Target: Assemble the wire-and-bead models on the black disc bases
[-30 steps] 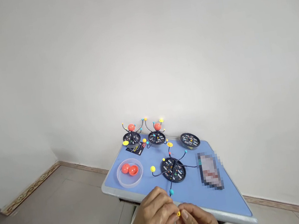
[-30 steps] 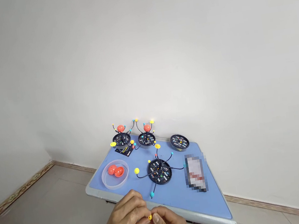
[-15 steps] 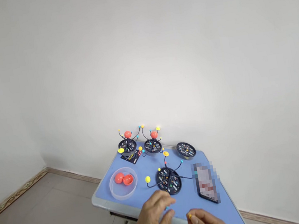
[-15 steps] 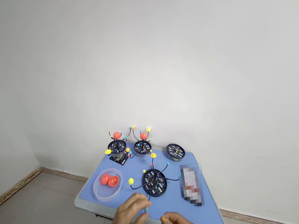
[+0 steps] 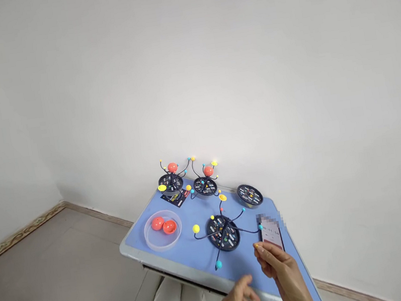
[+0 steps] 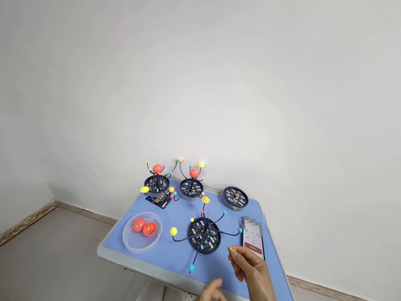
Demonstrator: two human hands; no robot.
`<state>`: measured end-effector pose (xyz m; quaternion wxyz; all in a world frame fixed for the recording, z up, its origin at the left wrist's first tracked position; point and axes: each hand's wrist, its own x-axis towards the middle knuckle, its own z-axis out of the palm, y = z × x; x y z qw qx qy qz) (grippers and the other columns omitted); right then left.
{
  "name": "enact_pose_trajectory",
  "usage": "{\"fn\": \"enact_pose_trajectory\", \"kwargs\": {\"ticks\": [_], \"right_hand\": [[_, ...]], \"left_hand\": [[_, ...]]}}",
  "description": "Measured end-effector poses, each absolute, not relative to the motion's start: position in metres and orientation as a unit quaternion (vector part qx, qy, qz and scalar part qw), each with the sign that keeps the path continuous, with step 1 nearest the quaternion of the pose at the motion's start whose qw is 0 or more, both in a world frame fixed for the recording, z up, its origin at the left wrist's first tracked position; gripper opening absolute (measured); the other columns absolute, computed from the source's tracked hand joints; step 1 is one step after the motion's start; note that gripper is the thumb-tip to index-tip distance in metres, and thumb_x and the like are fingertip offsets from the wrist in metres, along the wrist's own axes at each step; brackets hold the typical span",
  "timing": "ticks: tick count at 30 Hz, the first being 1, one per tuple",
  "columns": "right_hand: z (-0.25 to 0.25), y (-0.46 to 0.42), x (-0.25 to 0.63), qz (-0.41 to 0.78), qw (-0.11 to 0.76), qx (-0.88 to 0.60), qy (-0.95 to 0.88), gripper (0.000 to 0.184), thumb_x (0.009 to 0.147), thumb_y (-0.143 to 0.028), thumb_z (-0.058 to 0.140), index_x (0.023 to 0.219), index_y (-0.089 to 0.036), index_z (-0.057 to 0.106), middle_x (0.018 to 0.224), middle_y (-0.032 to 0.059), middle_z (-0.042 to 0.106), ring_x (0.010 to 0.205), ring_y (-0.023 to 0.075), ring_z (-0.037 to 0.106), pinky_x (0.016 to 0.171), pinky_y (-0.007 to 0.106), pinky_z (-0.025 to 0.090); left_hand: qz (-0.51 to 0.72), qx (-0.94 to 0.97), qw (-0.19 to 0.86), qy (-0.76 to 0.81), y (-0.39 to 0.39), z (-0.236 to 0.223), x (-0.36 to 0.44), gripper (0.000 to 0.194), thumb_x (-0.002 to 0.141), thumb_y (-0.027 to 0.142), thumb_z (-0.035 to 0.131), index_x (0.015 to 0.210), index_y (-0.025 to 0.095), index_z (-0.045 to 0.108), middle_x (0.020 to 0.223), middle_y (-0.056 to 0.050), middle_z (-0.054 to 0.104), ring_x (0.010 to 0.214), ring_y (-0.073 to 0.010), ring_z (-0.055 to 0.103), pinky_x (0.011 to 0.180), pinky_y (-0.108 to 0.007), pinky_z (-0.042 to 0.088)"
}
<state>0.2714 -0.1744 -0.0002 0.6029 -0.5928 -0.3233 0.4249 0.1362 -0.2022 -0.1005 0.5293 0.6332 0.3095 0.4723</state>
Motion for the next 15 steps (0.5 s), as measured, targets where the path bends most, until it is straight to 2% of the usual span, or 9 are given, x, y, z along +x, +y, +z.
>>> {"fn": "enact_pose_trajectory", "kwargs": {"ticks": [3, 6, 10, 15], "right_hand": [[0.002, -0.158, 0.281, 0.429, 0.569, -0.598, -0.367, 0.038, 0.054, -0.048, 0.087, 0.071, -0.015, 0.077, 0.054, -0.0007, 0.056, 0.051, 0.0111, 0.04, 0.047, 0.024, 0.031], [-0.001, -0.147, 0.286, 0.439, 0.539, -0.598, -0.399, 0.037, 0.058, -0.048, 0.085, 0.072, -0.015, 0.077, 0.054, -0.0012, 0.055, 0.052, 0.0115, 0.04, 0.049, 0.025, 0.032], [-0.008, -0.139, 0.286, 0.466, 0.53, -0.587, -0.396, 0.038, 0.057, -0.048, 0.086, 0.075, -0.015, 0.078, 0.051, -0.0028, 0.053, 0.05, 0.0106, 0.04, 0.047, 0.024, 0.032], [-0.011, -0.135, 0.277, 0.512, 0.544, -0.562, -0.355, 0.04, 0.052, -0.047, 0.089, 0.075, -0.016, 0.078, 0.053, -0.0015, 0.057, 0.047, 0.0106, 0.041, 0.042, 0.024, 0.036]], "left_hand": [[0.547, 0.544, 0.539, 0.339, -0.181, -0.104, 0.171, 0.057, 0.097, 0.058, 0.033, 0.143, 0.024, 0.043, 0.097, -0.009, 0.064, 0.056, -0.0132, 0.06, 0.056, -0.029, 0.054], [0.582, 0.492, 0.55, 0.343, -0.161, -0.092, 0.185, 0.065, 0.095, 0.064, 0.031, 0.146, 0.024, 0.037, 0.094, -0.007, 0.059, 0.054, -0.0127, 0.055, 0.058, -0.031, 0.054], [0.602, 0.442, 0.56, 0.359, -0.147, -0.082, 0.192, 0.073, 0.091, 0.07, 0.033, 0.145, 0.022, 0.038, 0.089, -0.004, 0.056, 0.052, -0.0129, 0.051, 0.055, -0.03, 0.051], [0.595, 0.454, 0.552, 0.368, -0.135, -0.084, 0.199, 0.071, 0.092, 0.069, 0.033, 0.14, 0.018, 0.045, 0.085, -0.006, 0.061, 0.054, -0.015, 0.052, 0.058, -0.031, 0.052]]}}
